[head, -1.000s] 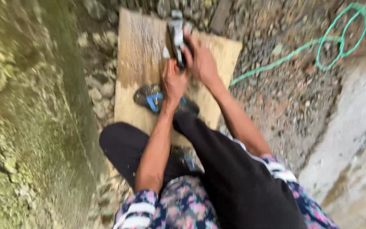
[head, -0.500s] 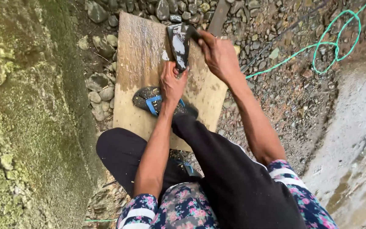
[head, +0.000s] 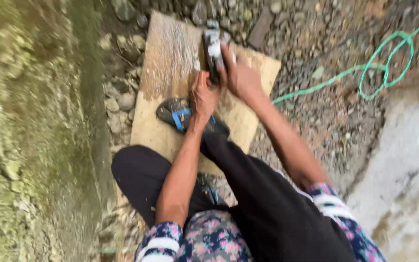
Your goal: Sharpen a metal blade on a whetstone while occasionally applying water to the stone
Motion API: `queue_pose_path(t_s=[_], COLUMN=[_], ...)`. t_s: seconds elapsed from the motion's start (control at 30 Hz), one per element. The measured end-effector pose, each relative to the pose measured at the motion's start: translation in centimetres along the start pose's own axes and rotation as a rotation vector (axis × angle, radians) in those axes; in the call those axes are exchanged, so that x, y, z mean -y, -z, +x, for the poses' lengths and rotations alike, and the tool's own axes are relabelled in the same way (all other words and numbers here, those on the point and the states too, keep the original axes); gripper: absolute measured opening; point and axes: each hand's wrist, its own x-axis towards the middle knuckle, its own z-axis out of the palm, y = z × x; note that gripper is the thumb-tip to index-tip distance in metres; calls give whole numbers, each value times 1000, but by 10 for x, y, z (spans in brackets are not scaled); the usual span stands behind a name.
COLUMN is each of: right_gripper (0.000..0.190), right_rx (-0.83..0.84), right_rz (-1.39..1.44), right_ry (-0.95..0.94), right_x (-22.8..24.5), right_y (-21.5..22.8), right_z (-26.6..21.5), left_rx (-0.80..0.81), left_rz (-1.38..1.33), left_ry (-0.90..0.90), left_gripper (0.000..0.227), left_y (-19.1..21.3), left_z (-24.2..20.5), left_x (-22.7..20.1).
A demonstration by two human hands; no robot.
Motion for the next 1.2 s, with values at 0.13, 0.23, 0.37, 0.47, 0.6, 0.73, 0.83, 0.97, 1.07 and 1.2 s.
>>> queue_pose_path(t_s=[0.13, 0.23, 0.37, 0.47, 0.6, 0.73, 0.83, 0.97, 1.07, 1.2], right_gripper=[64, 64, 63, 68, 63, 66, 61, 66, 68, 64], right_rx=[-63, -55, -141, -57, -113, -112, -262, -123, -80, -204], right_rz=[-20, 1, -112, -56, -31, -78, -150, -135, -121, -121], right_ry=[3, 11, 52, 17, 56, 49, 134, 153, 62, 68], right_x=[-7, -11, -22, -17, -22, -13, -28, -22, -17, -16], right_y=[-21, -3, -19, -52, -31, -31, -29, -43, -47, -29], right_z=[-18, 7, 30, -25, 26, -8, 34, -3, 2, 13], left_rx=[-28, -51, -95, -57, -94, -83, -41, -80, -81, -86], left_rz=[19, -4, 34, -10, 85, 7, 64, 4, -2, 56], left_ry=[-26, -6, -50, -53, -49, -70, -14, -7, 14, -44], left_gripper=[18, 15, 31, 34, 27, 28, 30, 21, 20, 37], left_y=[18, 1, -2, 0, 1, -1, -2, -27, -5, -8], left_z=[-8, 15, 0, -9, -8, 0, 5, -3, -10, -8], left_x=[-28, -13, -5, 5, -2, 7, 1, 53, 13, 16])
